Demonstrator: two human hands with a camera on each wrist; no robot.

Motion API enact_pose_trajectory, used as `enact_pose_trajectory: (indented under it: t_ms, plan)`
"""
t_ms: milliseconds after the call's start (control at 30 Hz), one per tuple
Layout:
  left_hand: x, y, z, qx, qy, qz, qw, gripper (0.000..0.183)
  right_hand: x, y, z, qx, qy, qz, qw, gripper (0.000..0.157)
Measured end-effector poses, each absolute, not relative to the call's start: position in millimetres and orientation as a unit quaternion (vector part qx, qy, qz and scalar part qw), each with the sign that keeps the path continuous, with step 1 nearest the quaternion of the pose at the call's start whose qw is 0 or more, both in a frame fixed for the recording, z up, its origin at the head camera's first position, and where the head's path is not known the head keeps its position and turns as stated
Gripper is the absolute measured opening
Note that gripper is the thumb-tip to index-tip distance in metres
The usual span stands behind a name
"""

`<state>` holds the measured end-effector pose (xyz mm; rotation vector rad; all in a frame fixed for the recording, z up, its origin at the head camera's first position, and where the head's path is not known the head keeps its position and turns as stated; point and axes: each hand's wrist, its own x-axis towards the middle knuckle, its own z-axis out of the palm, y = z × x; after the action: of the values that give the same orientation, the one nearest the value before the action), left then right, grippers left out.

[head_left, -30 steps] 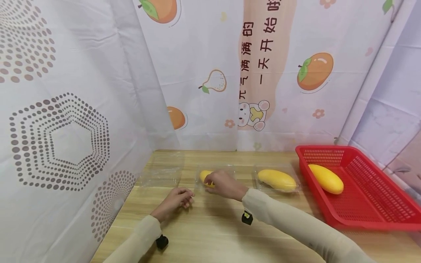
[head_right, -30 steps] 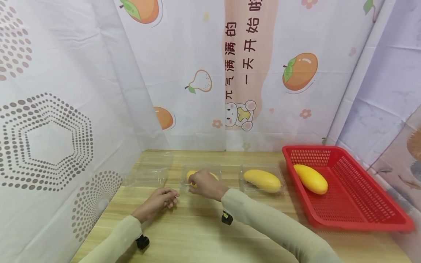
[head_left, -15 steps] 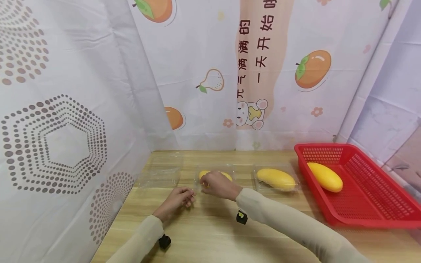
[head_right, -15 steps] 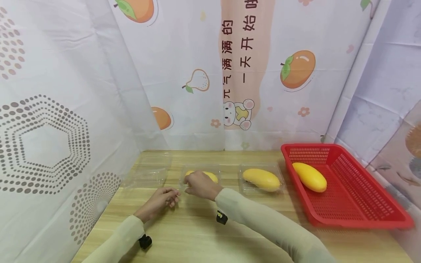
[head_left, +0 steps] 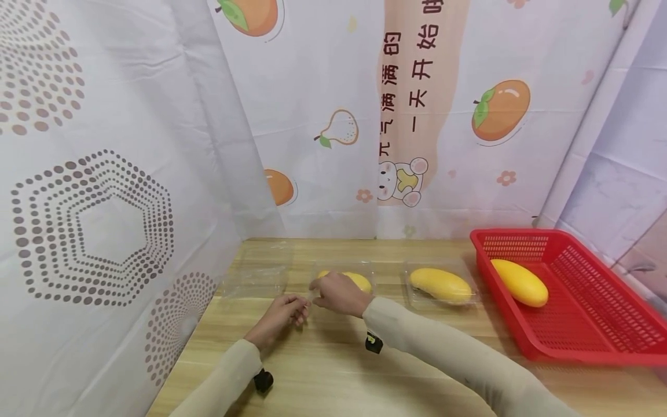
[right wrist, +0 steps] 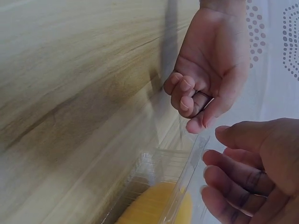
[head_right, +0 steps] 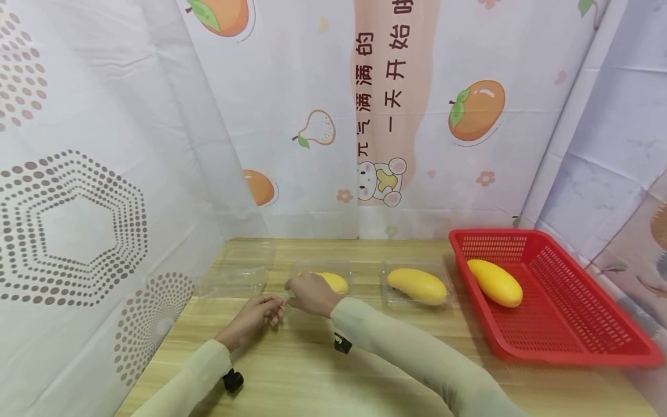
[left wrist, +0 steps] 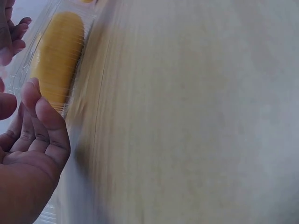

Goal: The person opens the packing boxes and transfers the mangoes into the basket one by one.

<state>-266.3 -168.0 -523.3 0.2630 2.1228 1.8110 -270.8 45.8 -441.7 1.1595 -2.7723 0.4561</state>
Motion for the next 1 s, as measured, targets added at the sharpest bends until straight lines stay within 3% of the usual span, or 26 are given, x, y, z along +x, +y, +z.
enact_pose_trajectory:
  t_ms: [200, 767, 1000]
  plan:
    - [-269, -165, -520, 0.076, 0.744, 0.644, 0.158, 0.035, -276, 42, -443, 0.379, -0.915, 0.127, 0.063, 0.014]
    - [-275, -160, -525, 0.070, 0.722, 0.671, 0.152, 0.034, -280, 30, -447, 0.340, -0.931, 0.112, 0.069, 0.022]
    - [-277, -159, -528, 0.072, 0.714, 0.679, 0.151, 0.029, -281, 28, -450, 0.350, -0.928, 0.097, 0.086, 0.016]
